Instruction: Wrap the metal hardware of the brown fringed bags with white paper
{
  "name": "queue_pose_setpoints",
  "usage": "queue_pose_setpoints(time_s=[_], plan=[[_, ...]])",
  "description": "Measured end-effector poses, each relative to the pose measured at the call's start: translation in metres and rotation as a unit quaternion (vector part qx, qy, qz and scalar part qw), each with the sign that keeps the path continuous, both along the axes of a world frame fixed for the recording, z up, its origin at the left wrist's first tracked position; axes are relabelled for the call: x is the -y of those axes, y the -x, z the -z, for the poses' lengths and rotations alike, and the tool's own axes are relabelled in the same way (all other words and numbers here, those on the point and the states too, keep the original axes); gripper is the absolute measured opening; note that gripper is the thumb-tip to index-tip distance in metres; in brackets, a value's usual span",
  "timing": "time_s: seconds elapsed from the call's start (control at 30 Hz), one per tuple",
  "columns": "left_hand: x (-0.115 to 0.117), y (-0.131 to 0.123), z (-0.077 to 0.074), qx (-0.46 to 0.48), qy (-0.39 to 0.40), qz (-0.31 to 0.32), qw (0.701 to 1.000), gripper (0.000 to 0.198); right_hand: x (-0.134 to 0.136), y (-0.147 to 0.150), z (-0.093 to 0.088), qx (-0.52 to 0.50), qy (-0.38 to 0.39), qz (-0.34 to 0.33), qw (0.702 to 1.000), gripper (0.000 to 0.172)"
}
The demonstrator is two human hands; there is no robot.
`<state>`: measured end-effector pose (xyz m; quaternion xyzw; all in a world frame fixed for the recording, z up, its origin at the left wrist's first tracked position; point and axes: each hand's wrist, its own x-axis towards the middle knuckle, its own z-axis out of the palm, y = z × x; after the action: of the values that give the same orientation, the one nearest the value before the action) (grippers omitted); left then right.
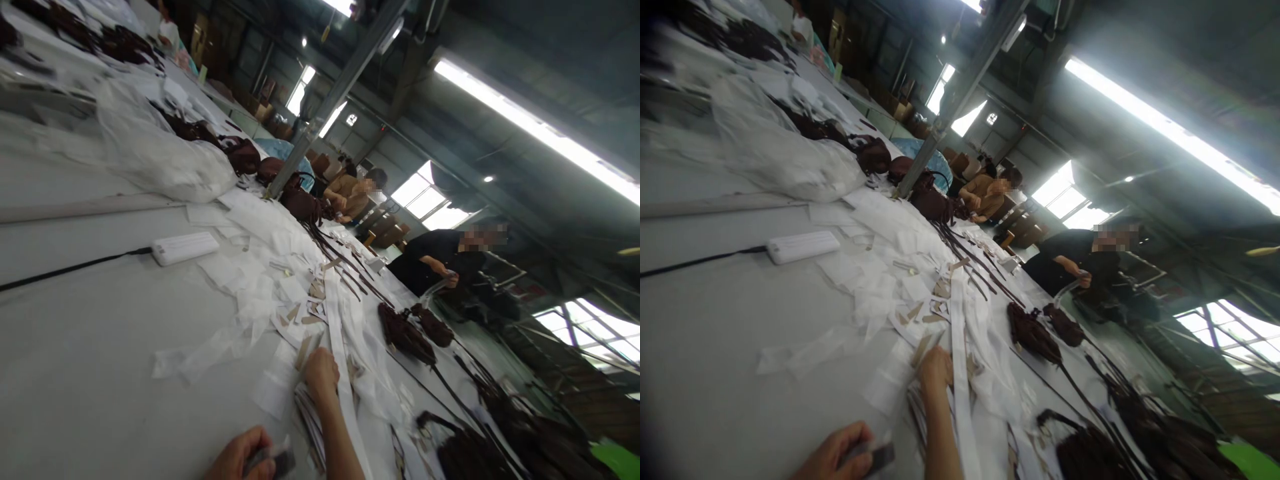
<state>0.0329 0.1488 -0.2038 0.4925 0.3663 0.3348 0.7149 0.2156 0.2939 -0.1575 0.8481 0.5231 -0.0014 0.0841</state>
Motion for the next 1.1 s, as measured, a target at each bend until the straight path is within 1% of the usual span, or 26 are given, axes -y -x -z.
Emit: queue_pose_setpoints(time_s=[0.1,0.2,0.3,0.43,0.5,0.57,0.63,0.7,0.8,0.9,1.0,1.1], plan=[[-0.001,0.002,-0.006,-0.003,0.004,-0.005,1.000,0.040,0.012,0.006,-0.012,0.014,-0.001,-0.043,0.999,0.024],[-0.001,0.002,-0.013,-0.004,0.006,-0.018,1.000,0.038,0.031,0.015,-0.026,0.025,-0.032,-0.091,0.995,0.030],[0.000,0.003,-0.018,-0.009,-0.002,-0.031,0.999,0.037,0.050,0.017,-0.039,0.035,-0.056,-0.110,0.992,0.034],[0.003,0.002,-0.018,0.000,-0.015,-0.051,0.999,0.035,0.075,0.010,-0.051,0.048,-0.068,-0.132,0.988,0.034],[0.004,0.001,-0.017,0.009,-0.012,-0.053,0.999,0.034,0.089,0.006,-0.050,0.048,-0.068,-0.145,0.986,0.035],[0.003,0.001,-0.015,0.016,-0.018,-0.051,0.998,0.033,0.103,0.006,-0.045,0.029,-0.060,-0.159,0.985,0.034],[0.003,0.001,-0.015,0.022,-0.030,-0.051,0.998,0.031,0.115,0.007,-0.037,-0.011,-0.049,-0.167,0.985,0.029],[0.003,0.002,-0.015,0.027,-0.034,-0.049,0.998,0.029,0.122,0.007,-0.029,-0.060,-0.046,-0.158,0.985,0.023],[0.003,0.002,-0.016,0.032,-0.026,-0.046,0.998,0.031,0.123,0.004,-0.022,-0.118,-0.050,-0.131,0.983,0.022],[0.003,0.002,-0.018,0.033,-0.022,-0.045,0.998,0.031,0.120,-0.002,-0.020,-0.158,-0.044,-0.129,0.978,0.031],[0.002,0.001,-0.018,0.035,-0.018,-0.046,0.998,0.030,0.122,-0.003,-0.019,-0.175,-0.051,-0.132,0.974,0.035],[0.002,0.001,-0.017,0.033,-0.017,-0.050,0.998,0.027,0.127,0.004,-0.018,-0.176,-0.068,-0.121,0.974,0.033]])
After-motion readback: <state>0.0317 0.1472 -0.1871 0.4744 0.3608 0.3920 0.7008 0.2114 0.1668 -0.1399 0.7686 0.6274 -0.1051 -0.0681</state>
